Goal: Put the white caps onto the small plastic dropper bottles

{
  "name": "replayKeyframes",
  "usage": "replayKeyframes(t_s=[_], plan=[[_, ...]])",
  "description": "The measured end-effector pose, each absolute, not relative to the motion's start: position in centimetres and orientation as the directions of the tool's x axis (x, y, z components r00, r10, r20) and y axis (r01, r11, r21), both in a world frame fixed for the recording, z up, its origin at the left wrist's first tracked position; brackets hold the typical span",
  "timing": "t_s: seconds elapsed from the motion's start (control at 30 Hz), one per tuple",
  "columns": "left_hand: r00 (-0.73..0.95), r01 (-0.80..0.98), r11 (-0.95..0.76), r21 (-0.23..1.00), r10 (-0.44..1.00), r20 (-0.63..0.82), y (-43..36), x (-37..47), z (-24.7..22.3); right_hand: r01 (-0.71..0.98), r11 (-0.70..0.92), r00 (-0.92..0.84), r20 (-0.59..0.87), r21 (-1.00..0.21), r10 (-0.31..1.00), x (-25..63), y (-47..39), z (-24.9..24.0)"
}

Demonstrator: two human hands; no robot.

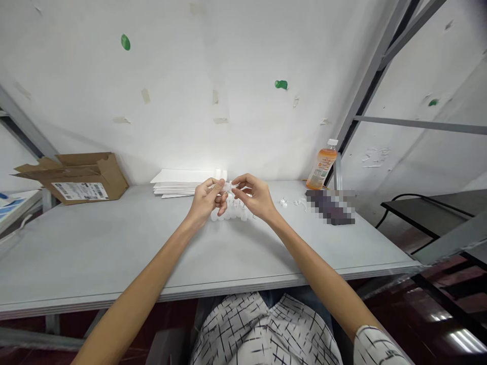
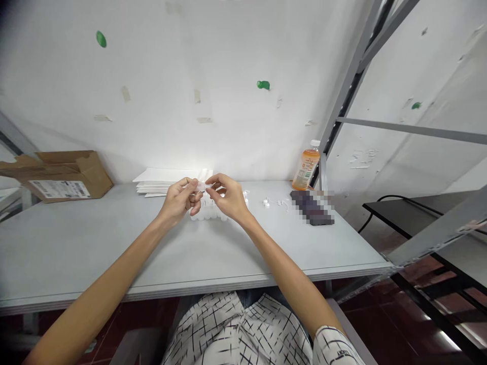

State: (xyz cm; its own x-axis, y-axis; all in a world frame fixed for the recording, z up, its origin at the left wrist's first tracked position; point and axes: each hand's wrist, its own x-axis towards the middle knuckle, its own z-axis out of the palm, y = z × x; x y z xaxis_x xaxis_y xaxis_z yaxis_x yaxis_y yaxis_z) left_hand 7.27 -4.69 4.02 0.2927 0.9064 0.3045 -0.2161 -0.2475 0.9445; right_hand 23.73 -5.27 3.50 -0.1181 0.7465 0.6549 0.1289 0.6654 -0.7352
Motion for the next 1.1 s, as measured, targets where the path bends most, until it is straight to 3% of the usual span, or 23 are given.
replayKeyframes(t_s=[0.23,0.6,0.93,1.1], plan=[[0.288,-0.203,-0.28,0.938,0.899,0.331,-4.8,7.32,4.11,0.091,0.582,-0.137,0.569,-0.808,0.811,23.71,-5.46,3.65],[0.295,-0.177,-0.297,0.938,0.893,0.338,-4.81,7.33,4.19,0.131,0.559,-0.165,0.538,-0.818,0.826,23.94,-5.46,3.74],[0.298,-0.195,-0.274,0.942,0.898,0.323,-4.92,7.34,4.26,-0.047,0.571,-0.128,0.572,-0.819,0.81,23.91,-5.25,3.93],[0.317,-0.235,-0.253,0.938,0.893,0.321,-4.93,7.32,4.28,-0.055,0.62,-0.106,0.622,-0.783,0.776,23.99,-5.35,3.92]])
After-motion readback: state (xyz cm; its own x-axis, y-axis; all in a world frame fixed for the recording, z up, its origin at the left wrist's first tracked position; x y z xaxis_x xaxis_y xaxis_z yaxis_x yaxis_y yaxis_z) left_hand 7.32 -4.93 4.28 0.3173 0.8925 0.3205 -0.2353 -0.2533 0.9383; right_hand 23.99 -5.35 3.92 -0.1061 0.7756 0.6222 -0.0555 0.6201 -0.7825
